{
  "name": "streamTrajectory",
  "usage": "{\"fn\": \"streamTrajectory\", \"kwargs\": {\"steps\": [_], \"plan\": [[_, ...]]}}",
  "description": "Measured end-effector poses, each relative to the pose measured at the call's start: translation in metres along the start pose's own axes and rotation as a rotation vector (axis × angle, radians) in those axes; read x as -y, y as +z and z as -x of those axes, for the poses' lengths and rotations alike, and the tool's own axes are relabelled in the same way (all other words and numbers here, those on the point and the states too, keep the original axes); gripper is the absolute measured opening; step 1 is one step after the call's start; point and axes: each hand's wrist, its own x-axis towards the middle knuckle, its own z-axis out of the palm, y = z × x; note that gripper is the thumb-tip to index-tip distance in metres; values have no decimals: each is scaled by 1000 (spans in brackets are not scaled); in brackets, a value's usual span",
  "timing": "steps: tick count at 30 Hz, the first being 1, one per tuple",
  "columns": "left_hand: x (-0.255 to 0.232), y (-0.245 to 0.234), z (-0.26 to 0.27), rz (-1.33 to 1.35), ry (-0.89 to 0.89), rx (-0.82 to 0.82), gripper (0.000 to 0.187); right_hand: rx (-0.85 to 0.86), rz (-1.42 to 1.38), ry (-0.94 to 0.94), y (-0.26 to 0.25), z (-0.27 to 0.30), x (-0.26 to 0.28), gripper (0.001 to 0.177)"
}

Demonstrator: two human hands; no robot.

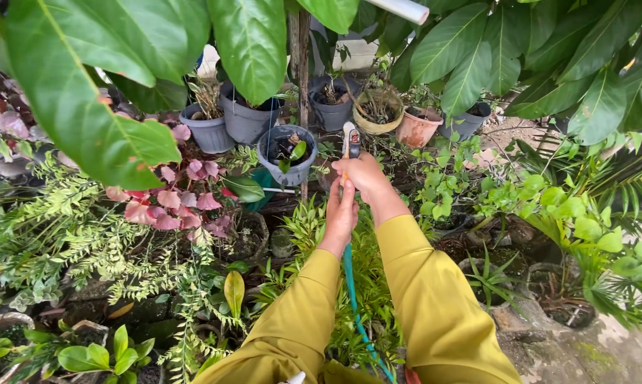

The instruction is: Watering a variety of potted plants using a hose with a spray nozzle.

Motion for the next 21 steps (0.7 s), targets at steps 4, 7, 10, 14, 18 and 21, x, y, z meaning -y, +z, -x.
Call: {"fn": "streamTrajectory", "kwargs": {"steps": [4, 7, 10, 14, 18, 21], "plan": [[28, 1, -5, 56, -25, -29, 60, 18, -9, -8, -12, -4, -15, 16], [45, 1, -7, 62, -20, -4, 52, 33, -10, -55, -18, -3, -22, 17], [50, 8, 4, 63, -10, -4, 49, -37, 64, -88, -23, 6, -27, 21], [49, 18, 24, 2, -52, -33, 61, -37, 63, -82, -34, 14, -40, 22], [76, 22, 52, -33, -9, 45, 77, 121, -31, -4, -57, 29, -65, 27], [84, 42, 97, 12, -223, -36, 73, 78, -48, 54, -79, 42, -103, 27]]}}
